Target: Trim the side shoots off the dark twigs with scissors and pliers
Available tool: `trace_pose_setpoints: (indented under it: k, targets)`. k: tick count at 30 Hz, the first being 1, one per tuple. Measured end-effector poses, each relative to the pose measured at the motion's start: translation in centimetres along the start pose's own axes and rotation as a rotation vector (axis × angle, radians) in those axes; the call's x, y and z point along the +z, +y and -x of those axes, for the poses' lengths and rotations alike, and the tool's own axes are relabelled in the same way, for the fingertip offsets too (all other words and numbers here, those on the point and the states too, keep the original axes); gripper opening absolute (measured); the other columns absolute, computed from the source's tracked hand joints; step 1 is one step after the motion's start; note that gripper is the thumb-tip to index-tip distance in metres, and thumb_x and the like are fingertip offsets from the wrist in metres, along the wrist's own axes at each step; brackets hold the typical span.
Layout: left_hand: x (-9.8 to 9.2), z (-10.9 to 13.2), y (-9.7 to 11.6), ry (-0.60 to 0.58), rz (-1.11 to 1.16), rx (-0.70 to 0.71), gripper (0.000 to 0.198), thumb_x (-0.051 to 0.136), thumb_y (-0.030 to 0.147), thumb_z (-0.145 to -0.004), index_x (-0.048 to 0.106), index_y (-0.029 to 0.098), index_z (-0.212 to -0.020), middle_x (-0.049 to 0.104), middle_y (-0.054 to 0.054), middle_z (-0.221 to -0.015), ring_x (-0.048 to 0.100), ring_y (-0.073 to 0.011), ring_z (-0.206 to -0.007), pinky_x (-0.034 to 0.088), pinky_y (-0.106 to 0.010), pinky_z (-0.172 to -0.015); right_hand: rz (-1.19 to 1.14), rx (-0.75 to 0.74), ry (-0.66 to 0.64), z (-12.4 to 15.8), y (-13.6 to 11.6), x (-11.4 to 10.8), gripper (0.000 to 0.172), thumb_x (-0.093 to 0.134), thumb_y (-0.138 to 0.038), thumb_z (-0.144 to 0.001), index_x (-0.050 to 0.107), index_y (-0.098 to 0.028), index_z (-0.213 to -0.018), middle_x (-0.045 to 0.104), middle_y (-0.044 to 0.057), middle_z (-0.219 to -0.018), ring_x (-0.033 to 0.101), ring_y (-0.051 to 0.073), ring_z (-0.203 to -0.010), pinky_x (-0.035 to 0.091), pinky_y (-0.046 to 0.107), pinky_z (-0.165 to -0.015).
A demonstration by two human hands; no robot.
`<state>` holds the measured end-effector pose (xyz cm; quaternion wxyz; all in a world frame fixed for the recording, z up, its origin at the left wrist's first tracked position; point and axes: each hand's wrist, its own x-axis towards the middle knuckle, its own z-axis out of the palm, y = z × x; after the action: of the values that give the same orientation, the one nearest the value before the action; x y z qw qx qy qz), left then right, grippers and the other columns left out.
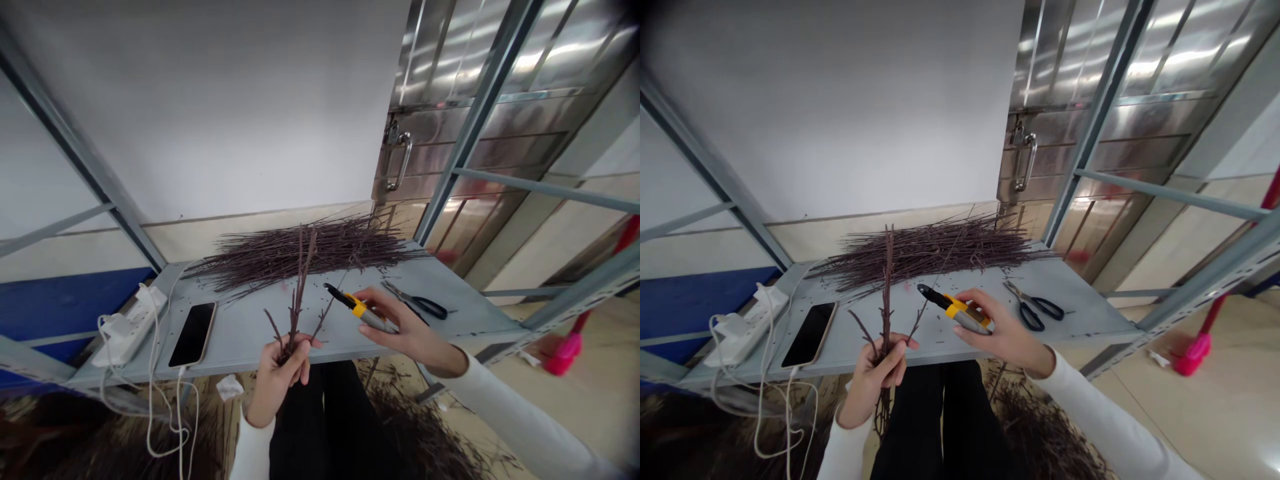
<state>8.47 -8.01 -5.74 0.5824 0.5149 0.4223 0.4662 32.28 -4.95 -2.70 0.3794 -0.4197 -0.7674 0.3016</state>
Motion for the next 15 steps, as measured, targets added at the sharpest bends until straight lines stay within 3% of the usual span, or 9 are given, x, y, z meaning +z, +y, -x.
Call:
trace_pose_setpoints:
  k: [6, 11, 15]
  targets:
    - [0.3, -0.2, -0.2, 0.02, -0.048, -0.027, 0.046, 0.06, 0.056, -0.077, 0.066, 0.011, -0.083, 0.044, 0.007, -0.04, 0.021, -0.0042, -0.035, 0.012, -0.023, -0.039, 0.287, -0.16, 0.125, -0.6, 0.0, 0.1, 0.028, 0.057, -0.033, -0.082, 0.053, -0.02, -0.107, 0.056, 0.007, -0.095, 0.056, 0.014, -0.067, 0.049, 0.026, -0.061]
    - [1.7, 0.4, 0.4, 0.081, -0.093, -0.042, 0.05, 0.057, 0.06, -0.077, 0.065, 0.011, -0.083, 0.042, 0.007, -0.04, 0.021, -0.0051, -0.036, 0.011, -0.024, -0.039, 0.558, -0.219, 0.372, -0.9, 3.8, 1.5, 0.034, 0.058, -0.034, -0.078, 0.054, -0.022, -0.11, 0.06, 0.013, -0.104, 0.061, 0.024, -0.091, 0.049, 0.035, -0.078]
    - [3.7, 1.0, 0.6, 0.086, -0.092, -0.077, 0.052, 0.054, 0.062, -0.078, 0.065, 0.013, -0.085, 0.04, 0.008, -0.04, 0.02, -0.0056, -0.036, 0.012, -0.024, -0.039, 0.636, -0.134, 0.582, -1.7, 6.9, 3.2, 0.032, 0.063, -0.043, -0.073, 0.059, -0.023, -0.097, 0.063, 0.013, -0.092, 0.06, 0.029, -0.085, 0.047, 0.041, -0.079]
